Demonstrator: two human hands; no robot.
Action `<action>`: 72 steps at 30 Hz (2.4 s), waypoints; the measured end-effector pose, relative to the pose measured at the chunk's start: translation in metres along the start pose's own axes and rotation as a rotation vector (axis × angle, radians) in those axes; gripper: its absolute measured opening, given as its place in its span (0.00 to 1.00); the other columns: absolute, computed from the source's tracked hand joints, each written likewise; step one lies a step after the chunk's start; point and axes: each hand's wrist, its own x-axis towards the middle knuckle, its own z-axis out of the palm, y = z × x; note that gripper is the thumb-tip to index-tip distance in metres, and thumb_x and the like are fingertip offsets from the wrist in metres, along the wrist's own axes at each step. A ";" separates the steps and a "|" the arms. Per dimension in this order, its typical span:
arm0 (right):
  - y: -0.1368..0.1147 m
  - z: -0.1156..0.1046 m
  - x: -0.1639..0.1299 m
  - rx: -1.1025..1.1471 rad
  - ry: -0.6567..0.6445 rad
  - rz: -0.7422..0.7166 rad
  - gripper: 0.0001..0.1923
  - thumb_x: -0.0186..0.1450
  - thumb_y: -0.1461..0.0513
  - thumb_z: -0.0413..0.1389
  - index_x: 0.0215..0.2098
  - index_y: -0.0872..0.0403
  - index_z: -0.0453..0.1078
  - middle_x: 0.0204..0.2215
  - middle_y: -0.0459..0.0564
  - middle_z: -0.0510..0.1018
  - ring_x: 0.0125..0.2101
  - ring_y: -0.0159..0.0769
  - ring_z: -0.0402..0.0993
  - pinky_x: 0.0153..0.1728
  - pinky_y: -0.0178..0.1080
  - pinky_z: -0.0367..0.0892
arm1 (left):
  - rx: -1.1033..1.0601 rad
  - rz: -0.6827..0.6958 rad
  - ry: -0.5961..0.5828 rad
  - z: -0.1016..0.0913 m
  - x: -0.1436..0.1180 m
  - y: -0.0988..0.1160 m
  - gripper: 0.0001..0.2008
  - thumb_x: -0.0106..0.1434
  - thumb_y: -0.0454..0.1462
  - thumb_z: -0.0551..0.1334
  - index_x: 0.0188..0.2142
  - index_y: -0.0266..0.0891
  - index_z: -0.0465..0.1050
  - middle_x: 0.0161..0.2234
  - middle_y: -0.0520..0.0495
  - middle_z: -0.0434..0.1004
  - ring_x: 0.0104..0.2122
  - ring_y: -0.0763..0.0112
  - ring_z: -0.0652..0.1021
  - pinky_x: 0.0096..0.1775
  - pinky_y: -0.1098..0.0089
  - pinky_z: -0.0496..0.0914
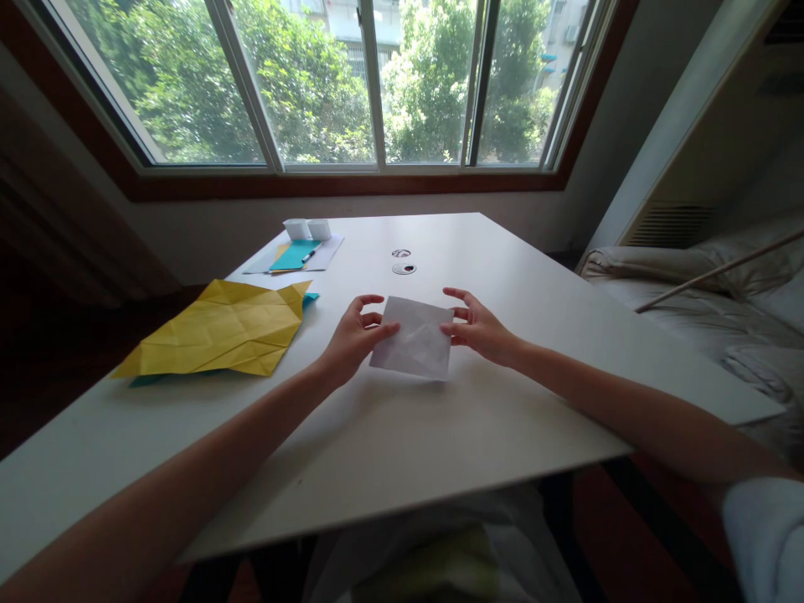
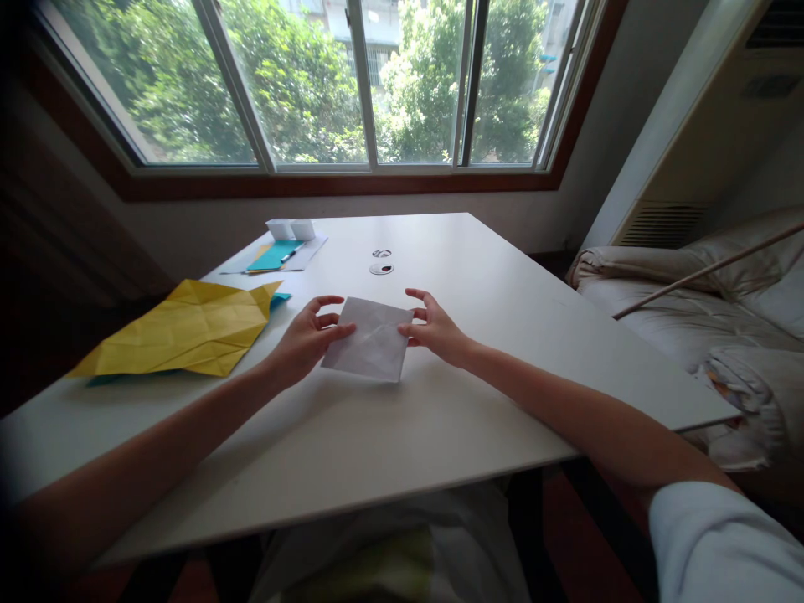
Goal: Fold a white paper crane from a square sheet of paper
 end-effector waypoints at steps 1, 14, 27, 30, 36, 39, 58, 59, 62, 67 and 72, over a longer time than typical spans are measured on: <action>0.000 -0.001 0.001 -0.012 0.010 -0.014 0.32 0.54 0.64 0.60 0.54 0.47 0.53 0.35 0.46 0.73 0.35 0.34 0.74 0.37 0.43 0.74 | -0.010 -0.029 -0.036 0.000 0.000 0.001 0.30 0.44 0.38 0.71 0.46 0.42 0.61 0.30 0.51 0.74 0.28 0.68 0.76 0.28 0.71 0.69; 0.002 0.001 -0.003 -0.137 -0.104 0.009 0.40 0.53 0.59 0.62 0.58 0.49 0.46 0.36 0.49 0.75 0.34 0.36 0.75 0.33 0.41 0.73 | -0.112 0.007 -0.018 -0.003 0.004 -0.004 0.16 0.47 0.39 0.69 0.32 0.34 0.69 0.31 0.47 0.75 0.30 0.71 0.75 0.33 0.71 0.70; 0.005 -0.015 0.009 -0.533 -0.024 -0.083 0.12 0.57 0.61 0.56 0.39 0.54 0.71 0.41 0.51 0.74 0.32 0.34 0.72 0.32 0.37 0.69 | 1.023 0.511 -0.134 -0.007 0.003 -0.014 0.10 0.58 0.40 0.58 0.36 0.40 0.74 0.48 0.41 0.67 0.49 0.56 0.68 0.49 0.54 0.64; 0.005 -0.015 0.011 -0.583 0.011 -0.123 0.13 0.60 0.56 0.53 0.37 0.55 0.72 0.45 0.54 0.72 0.37 0.37 0.72 0.37 0.39 0.68 | 1.141 0.572 -0.239 -0.005 0.001 -0.015 0.12 0.63 0.40 0.53 0.41 0.41 0.73 0.49 0.41 0.68 0.50 0.58 0.68 0.50 0.57 0.63; -0.002 -0.026 0.007 -0.924 -0.164 -0.387 0.24 0.55 0.50 0.59 0.46 0.52 0.70 0.54 0.56 0.65 0.53 0.44 0.62 0.50 0.46 0.61 | 1.195 0.502 -0.330 -0.007 0.004 -0.016 0.16 0.66 0.37 0.46 0.48 0.38 0.67 0.47 0.44 0.73 0.46 0.63 0.73 0.47 0.63 0.65; 0.002 -0.028 0.006 -1.076 -0.183 -0.508 0.24 0.52 0.54 0.62 0.46 0.51 0.69 0.49 0.54 0.70 0.51 0.44 0.63 0.51 0.46 0.59 | 1.217 0.461 -0.311 -0.007 0.005 -0.017 0.17 0.66 0.37 0.45 0.49 0.37 0.66 0.46 0.42 0.74 0.46 0.64 0.73 0.47 0.63 0.65; 0.009 -0.027 0.010 -1.381 -0.188 -0.588 0.14 0.62 0.69 0.48 0.41 0.53 0.71 0.37 0.50 0.77 0.37 0.34 0.72 0.37 0.34 0.64 | 1.334 0.571 -0.496 -0.009 -0.002 -0.009 0.19 0.62 0.46 0.54 0.51 0.42 0.65 0.50 0.44 0.71 0.51 0.61 0.69 0.53 0.59 0.59; 0.009 -0.029 0.011 -1.391 -0.180 -0.576 0.14 0.61 0.69 0.48 0.41 0.53 0.71 0.37 0.50 0.77 0.36 0.34 0.72 0.36 0.34 0.64 | 1.340 0.567 -0.501 -0.009 -0.002 -0.008 0.19 0.62 0.46 0.54 0.50 0.42 0.66 0.50 0.44 0.71 0.51 0.61 0.69 0.53 0.59 0.59; 0.006 -0.039 0.015 -1.407 -0.196 -0.544 0.14 0.60 0.71 0.48 0.39 0.53 0.72 0.36 0.50 0.77 0.36 0.35 0.73 0.37 0.35 0.65 | 1.361 0.559 -0.514 -0.009 -0.002 -0.006 0.19 0.62 0.46 0.54 0.50 0.42 0.66 0.49 0.44 0.71 0.52 0.59 0.68 0.53 0.57 0.58; 0.002 -0.055 0.020 -1.340 -0.338 -0.540 0.17 0.61 0.70 0.47 0.42 0.53 0.73 0.40 0.50 0.78 0.39 0.35 0.74 0.41 0.37 0.67 | 1.381 0.599 -0.541 -0.010 -0.003 -0.005 0.17 0.63 0.45 0.53 0.49 0.42 0.67 0.48 0.44 0.72 0.52 0.58 0.68 0.52 0.56 0.59; 0.002 -0.056 0.016 -1.381 -0.422 -0.514 0.23 0.60 0.71 0.46 0.51 0.52 0.69 0.49 0.51 0.73 0.49 0.39 0.69 0.49 0.41 0.64 | 1.390 0.675 -0.557 -0.007 -0.010 -0.006 0.15 0.64 0.41 0.52 0.48 0.42 0.68 0.45 0.42 0.72 0.48 0.60 0.70 0.49 0.60 0.63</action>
